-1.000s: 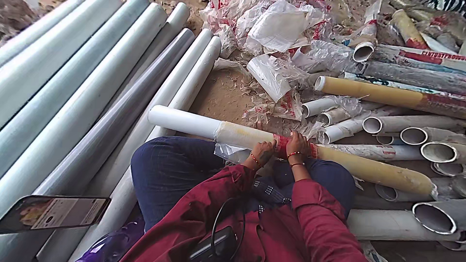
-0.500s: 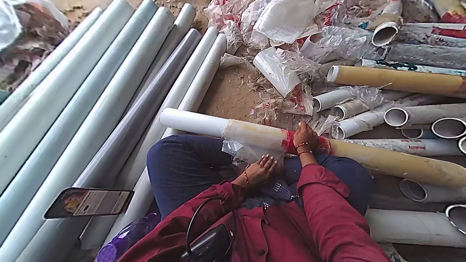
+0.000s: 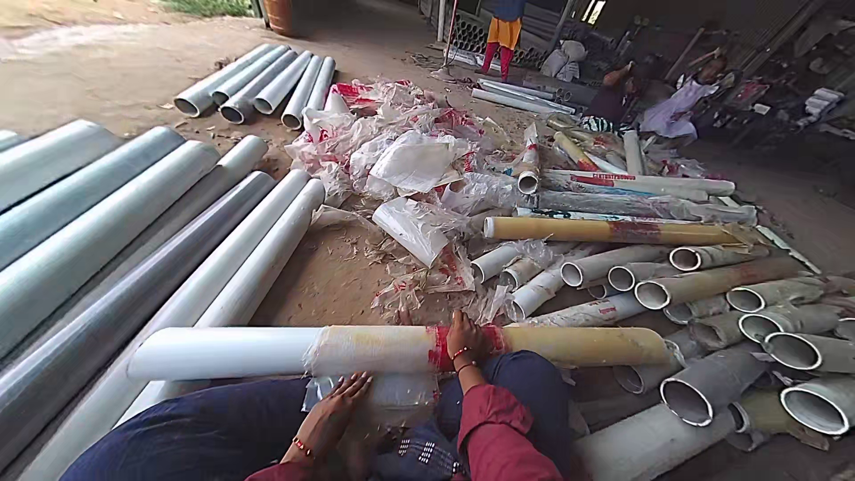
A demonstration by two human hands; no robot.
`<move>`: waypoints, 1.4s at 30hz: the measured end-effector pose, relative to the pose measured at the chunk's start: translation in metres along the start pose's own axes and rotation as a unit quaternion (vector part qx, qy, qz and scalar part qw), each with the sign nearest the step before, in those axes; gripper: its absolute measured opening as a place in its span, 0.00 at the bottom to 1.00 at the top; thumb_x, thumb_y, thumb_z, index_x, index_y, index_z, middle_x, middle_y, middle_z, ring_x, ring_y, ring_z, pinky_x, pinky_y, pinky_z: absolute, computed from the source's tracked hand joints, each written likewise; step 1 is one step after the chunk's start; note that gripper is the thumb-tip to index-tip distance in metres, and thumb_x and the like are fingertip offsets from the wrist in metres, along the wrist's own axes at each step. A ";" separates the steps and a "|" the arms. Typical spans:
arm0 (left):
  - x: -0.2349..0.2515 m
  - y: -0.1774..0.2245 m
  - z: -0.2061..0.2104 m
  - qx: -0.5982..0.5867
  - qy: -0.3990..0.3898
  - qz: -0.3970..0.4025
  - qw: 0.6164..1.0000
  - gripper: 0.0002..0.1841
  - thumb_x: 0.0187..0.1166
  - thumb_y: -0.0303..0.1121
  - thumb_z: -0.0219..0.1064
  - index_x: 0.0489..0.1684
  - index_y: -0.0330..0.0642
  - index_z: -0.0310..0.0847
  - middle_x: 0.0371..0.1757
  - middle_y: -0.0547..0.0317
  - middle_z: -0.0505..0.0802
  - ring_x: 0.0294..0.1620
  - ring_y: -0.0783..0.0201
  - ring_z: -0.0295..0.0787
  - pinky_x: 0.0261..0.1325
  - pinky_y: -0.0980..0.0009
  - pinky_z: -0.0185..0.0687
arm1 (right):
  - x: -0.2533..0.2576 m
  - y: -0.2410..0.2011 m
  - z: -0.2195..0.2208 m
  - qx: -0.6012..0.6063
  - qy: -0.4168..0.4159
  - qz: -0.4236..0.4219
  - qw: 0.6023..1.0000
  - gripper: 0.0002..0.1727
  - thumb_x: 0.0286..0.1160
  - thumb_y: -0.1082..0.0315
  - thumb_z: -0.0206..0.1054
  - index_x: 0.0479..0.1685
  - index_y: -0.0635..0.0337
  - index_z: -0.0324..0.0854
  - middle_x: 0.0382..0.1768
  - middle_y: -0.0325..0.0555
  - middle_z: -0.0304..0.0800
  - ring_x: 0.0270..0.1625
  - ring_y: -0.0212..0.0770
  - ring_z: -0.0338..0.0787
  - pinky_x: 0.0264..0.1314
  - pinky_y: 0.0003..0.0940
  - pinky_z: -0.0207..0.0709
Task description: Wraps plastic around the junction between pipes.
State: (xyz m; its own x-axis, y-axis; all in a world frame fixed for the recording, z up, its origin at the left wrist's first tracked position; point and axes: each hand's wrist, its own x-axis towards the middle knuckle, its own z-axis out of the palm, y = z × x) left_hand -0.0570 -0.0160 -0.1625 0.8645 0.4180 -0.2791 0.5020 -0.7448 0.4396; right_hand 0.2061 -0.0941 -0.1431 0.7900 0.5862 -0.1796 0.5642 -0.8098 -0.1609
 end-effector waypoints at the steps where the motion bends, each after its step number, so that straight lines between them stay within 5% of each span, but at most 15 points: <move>1: -0.005 0.001 0.007 -0.003 -0.001 0.001 1.000 0.28 0.81 0.11 0.51 0.81 0.33 0.74 0.84 0.41 0.77 0.88 0.42 0.69 0.92 0.46 0.51 | 0.000 0.000 -0.001 -0.003 -0.011 0.008 1.000 0.25 0.89 0.68 0.50 0.83 0.58 0.74 0.73 0.55 0.86 0.72 0.55 0.87 0.75 0.53 0.74; 5: -0.021 0.004 0.008 -0.007 0.005 0.020 1.000 0.28 0.81 0.12 0.50 0.83 0.30 0.71 0.85 0.38 0.76 0.88 0.38 0.67 0.92 0.44 0.51 | 0.000 -0.005 -0.006 -0.030 -0.056 0.023 0.998 0.28 0.88 0.70 0.51 0.87 0.57 0.67 0.77 0.55 0.82 0.73 0.55 0.86 0.74 0.53 0.76; 10: -0.002 -0.022 0.032 0.037 0.251 0.084 0.964 0.32 0.67 0.07 0.61 0.71 0.41 0.86 0.75 0.36 0.86 0.75 0.36 0.84 0.77 0.40 0.75 | -0.002 -0.007 -0.002 -0.048 -0.045 0.018 0.998 0.27 0.87 0.71 0.52 0.86 0.58 0.69 0.76 0.55 0.83 0.72 0.55 0.87 0.72 0.52 0.77; 15: 0.015 -0.026 0.026 0.036 0.381 0.007 0.924 0.37 0.61 0.05 0.62 0.76 0.40 0.81 0.71 0.32 0.87 0.69 0.26 0.85 0.62 0.36 0.84 | 0.006 -0.013 -0.010 -0.038 -0.064 0.040 0.996 0.27 0.88 0.71 0.51 0.87 0.58 0.66 0.78 0.55 0.81 0.74 0.55 0.85 0.74 0.52 0.75; 18: 0.011 -0.030 0.006 0.009 0.316 -0.107 0.943 0.16 0.73 0.20 0.71 0.59 0.29 0.89 0.64 0.26 0.88 0.68 0.26 0.84 0.64 0.37 0.82 | 0.013 -0.015 -0.012 -0.041 -0.087 0.045 0.994 0.28 0.90 0.69 0.50 0.89 0.56 0.63 0.79 0.55 0.80 0.76 0.55 0.84 0.75 0.54 0.74; 21: 0.009 -0.026 -0.003 -0.036 0.232 -0.195 0.952 0.18 0.79 0.32 0.71 0.60 0.26 0.86 0.67 0.24 0.86 0.74 0.27 0.79 0.75 0.40 0.74 | 0.016 -0.015 -0.011 -0.038 -0.080 0.044 0.995 0.30 0.90 0.69 0.51 0.92 0.50 0.61 0.79 0.54 0.80 0.75 0.55 0.84 0.76 0.54 0.74; 26: 0.003 -0.030 -0.004 0.032 0.241 -0.121 0.962 0.10 0.78 0.19 0.66 0.51 0.26 0.90 0.56 0.31 0.93 0.67 0.31 0.87 0.76 0.41 0.74 | 0.008 -0.010 -0.003 -0.040 -0.042 0.035 0.998 0.29 0.90 0.66 0.51 0.91 0.46 0.64 0.76 0.52 0.83 0.72 0.55 0.87 0.72 0.54 0.76; 30: 0.004 -0.037 -0.007 0.102 0.209 -0.075 0.970 0.14 0.74 0.10 0.61 0.49 0.25 0.90 0.52 0.33 0.95 0.64 0.34 0.90 0.78 0.44 0.73 | 0.007 -0.010 -0.004 -0.033 -0.040 0.032 0.998 0.29 0.90 0.67 0.51 0.91 0.48 0.65 0.76 0.54 0.83 0.73 0.56 0.86 0.73 0.54 0.75; 36: 0.007 -0.037 -0.040 0.135 0.099 -0.093 0.981 0.22 0.80 0.13 0.56 0.70 0.34 0.84 0.59 0.37 0.94 0.68 0.39 0.88 0.81 0.49 0.70 | 0.015 -0.011 -0.006 -0.026 -0.061 0.043 0.997 0.30 0.90 0.68 0.51 0.92 0.49 0.62 0.78 0.54 0.81 0.74 0.56 0.86 0.74 0.55 0.75; 39: -0.004 -0.048 -0.043 0.145 0.077 -0.024 0.986 0.15 0.80 0.13 0.58 0.57 0.28 0.89 0.54 0.37 0.96 0.66 0.41 0.91 0.80 0.52 0.73 | 0.016 -0.011 -0.009 -0.016 -0.057 0.048 0.997 0.29 0.91 0.68 0.49 0.91 0.50 0.63 0.77 0.56 0.82 0.73 0.56 0.86 0.74 0.55 0.75; 42: -0.019 -0.055 -0.025 0.142 0.074 0.024 0.987 0.15 0.80 0.13 0.58 0.57 0.27 0.89 0.58 0.36 0.95 0.68 0.41 0.90 0.82 0.52 0.72 | 0.015 -0.007 -0.012 -0.021 -0.046 0.052 0.997 0.29 0.91 0.66 0.50 0.91 0.50 0.63 0.75 0.55 0.84 0.71 0.56 0.88 0.72 0.55 0.76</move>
State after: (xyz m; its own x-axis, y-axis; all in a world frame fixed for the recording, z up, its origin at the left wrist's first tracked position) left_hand -0.1008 0.0298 -0.1600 0.8918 0.4341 -0.1274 0.4514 -0.8726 0.1867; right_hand 0.2172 -0.0799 -0.1331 0.8202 0.4978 -0.2817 0.4922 -0.8652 -0.0957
